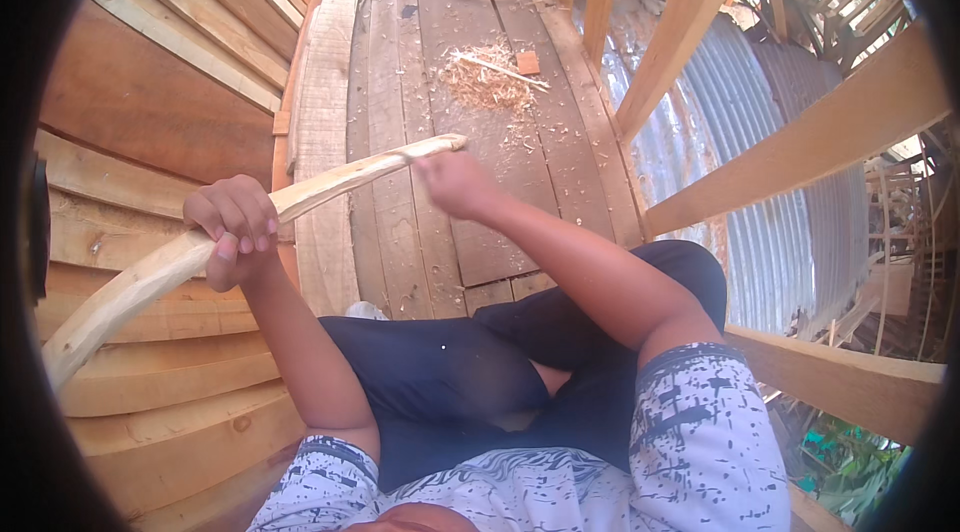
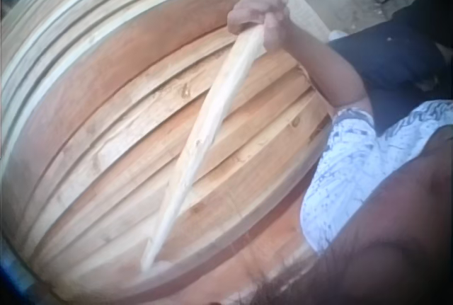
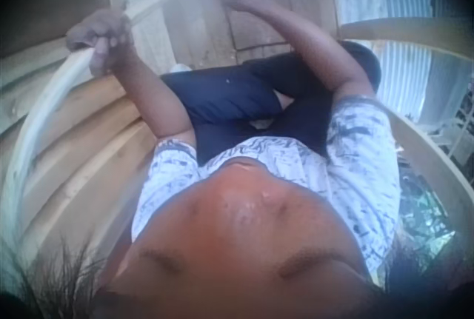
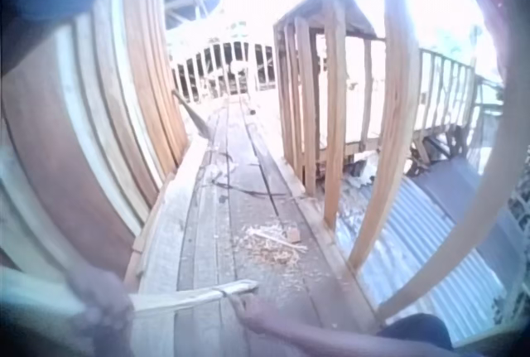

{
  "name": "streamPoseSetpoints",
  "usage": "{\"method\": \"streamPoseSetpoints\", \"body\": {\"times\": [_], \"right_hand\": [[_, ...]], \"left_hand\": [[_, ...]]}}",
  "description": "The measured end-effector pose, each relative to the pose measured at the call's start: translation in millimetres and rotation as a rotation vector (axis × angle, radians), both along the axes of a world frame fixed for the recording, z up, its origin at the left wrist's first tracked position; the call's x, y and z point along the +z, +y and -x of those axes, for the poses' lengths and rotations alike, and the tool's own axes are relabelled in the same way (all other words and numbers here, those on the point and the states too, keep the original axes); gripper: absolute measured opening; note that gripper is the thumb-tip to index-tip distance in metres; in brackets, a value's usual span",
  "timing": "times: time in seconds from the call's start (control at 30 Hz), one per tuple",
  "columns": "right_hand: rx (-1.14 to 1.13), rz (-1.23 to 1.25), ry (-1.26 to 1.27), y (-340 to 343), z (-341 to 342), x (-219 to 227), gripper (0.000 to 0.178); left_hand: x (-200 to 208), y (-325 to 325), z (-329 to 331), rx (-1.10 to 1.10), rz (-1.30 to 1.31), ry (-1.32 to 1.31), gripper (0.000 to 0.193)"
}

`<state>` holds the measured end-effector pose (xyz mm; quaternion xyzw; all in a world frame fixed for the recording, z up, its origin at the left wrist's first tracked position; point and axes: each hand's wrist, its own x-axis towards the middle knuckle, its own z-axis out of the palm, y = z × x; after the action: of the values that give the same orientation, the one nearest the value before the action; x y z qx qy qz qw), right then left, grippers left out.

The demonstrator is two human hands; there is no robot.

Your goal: The person sits on a wooden floor and carves a long, curved piece of light-colored wood using a small knife. They hold the wood with their left hand and use the knife in their right hand to shave off thin layers, creating wood shavings that accumulate on the floor. The person periodically rotates the wood to work on different sides.

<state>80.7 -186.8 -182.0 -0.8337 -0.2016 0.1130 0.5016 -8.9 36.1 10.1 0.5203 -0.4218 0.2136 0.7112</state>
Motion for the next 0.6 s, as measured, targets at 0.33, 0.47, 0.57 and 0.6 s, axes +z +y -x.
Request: {"method": "streamPoseSetpoints", "body": {"times": [0.33, 0.47, 0.57, 0.6], "right_hand": [[0.110, 0.109, 0.147, 11.5, 2.3, 44.1, 0.055], [0.037, 0.123, 0.209, -10.1, -12.4, 13.2, 0.056], [0.150, 0.060, 0.021, 18.2, 12.7, 53.3, 0.054], [0.191, 0.051, -0.049, 17.3, 15.3, 62.5, 0.053]], "left_hand": [[4.6, -4.0, 2.1, -0.081, -0.067, 0.001, 0.020], [8.9, -3.6, -5.0, -0.150, -0.105, -0.038, 0.019], [2.7, 9.9, 2.5, -0.122, -0.090, -0.001, 0.020], [4.6, 9.8, 0.1, -0.133, -0.087, -0.001, 0.020]]}}
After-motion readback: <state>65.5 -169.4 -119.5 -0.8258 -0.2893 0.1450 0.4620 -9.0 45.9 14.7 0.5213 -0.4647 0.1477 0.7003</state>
